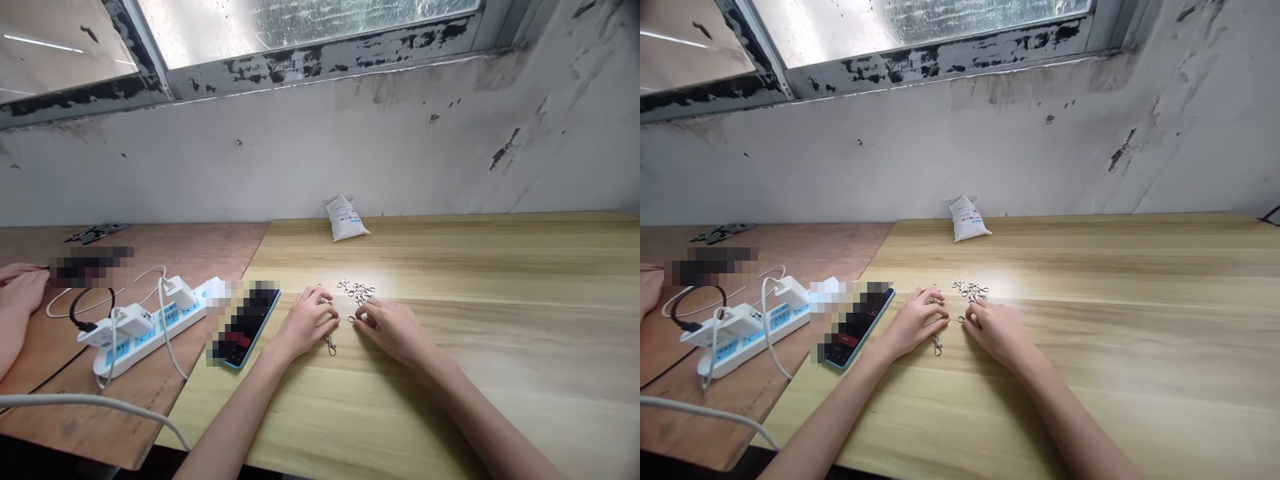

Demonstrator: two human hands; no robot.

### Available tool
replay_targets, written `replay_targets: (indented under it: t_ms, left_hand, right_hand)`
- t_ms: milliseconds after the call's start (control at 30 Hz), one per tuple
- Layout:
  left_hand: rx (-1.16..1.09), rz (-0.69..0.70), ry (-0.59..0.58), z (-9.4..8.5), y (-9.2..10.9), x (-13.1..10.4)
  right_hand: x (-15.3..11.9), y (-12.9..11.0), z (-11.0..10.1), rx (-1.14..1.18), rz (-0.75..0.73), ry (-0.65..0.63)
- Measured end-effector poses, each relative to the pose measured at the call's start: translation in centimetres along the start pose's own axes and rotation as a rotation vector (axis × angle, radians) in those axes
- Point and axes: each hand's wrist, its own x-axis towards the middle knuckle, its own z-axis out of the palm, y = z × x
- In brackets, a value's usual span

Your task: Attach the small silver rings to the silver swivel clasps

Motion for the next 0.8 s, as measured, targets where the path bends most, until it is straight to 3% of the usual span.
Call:
replay_targets:
  t_ms: [200, 333, 467, 667, 800]
  left_hand:
    - [-0.114, -0.059, -0.002, 0.2, 0.1, 0.1]
    - [-0.071, -0.047, 0.009, 0.2, 0.1, 0.0]
    - [-0.006, -0.005, 0.019, 0.1, 0.1, -0.1]
    - [0.029, 0.016, 0.068, -0.2, 0.5, -0.2]
    - [0.045, 0.017, 0.102, -0.4, 0.5, -0.1]
  right_hand:
    - [0.0, -0.8, -0.2, 0.123, 0.094, -0.045]
    - [-0.1, -1.5, -0.9, 0.253, 0.178, -0.142]
    - [-0.3, -1.8, -1.6, 0.237, 0.197, -0.196]
    - [-0.5, -2.1, -1.1, 0.091, 0.114, -0.129]
    - [-0.5, -2.1, -0.7, 0.098, 0.148, -0.066]
